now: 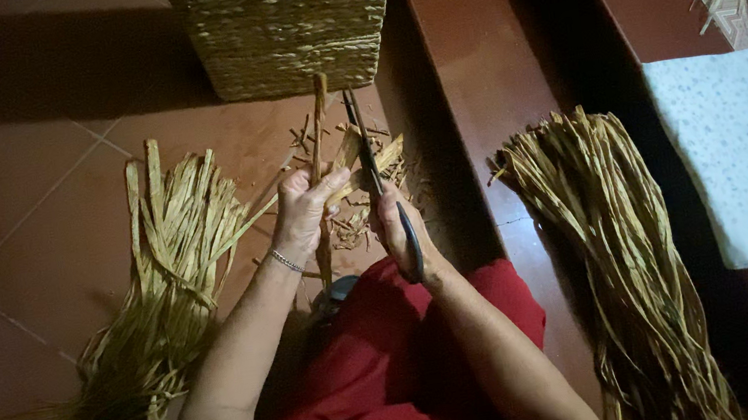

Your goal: The person sits on a tiled floor and repeatedly cuts long dried plant fibers into short pieces using large scissors. The cut pieces accumulate on the floor beside a woven basket.

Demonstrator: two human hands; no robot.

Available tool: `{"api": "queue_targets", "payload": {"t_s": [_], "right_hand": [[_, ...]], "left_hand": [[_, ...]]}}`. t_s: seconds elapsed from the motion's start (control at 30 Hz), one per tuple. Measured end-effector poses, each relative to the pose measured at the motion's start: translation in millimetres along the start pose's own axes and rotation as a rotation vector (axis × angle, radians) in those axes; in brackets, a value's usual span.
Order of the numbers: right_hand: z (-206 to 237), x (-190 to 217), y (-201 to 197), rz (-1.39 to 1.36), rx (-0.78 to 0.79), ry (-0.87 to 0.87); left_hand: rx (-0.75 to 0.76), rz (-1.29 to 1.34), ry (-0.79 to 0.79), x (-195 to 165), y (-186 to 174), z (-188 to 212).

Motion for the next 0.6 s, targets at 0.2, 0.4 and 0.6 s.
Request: {"api": "queue_targets", "payload": {"t_s": [0.2, 0.4, 0.6], "right_hand": [[-1, -14, -8, 0.224, -0.019, -0.125], [-1, -15, -3, 0.353, -0.093, -0.38], [-1, -3, 0, 0.023, 0.039, 0.165]], "left_hand": [[0.03, -0.01, 0.006, 3, -5, -1], [0.046, 0.012, -0.009, 1, -5, 2], [-0.006, -0.014, 0.006, -1, -7, 2]]}}
Point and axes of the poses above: each hand's wrist, its own z-axis away from the middle knuckle, its own y-axis out of the palm, x = y × z, the point moved 1 cm from there along -z, towards the middle knuckle, and after that the axes turned 13 degrees about -x, right-handed, at the moved point
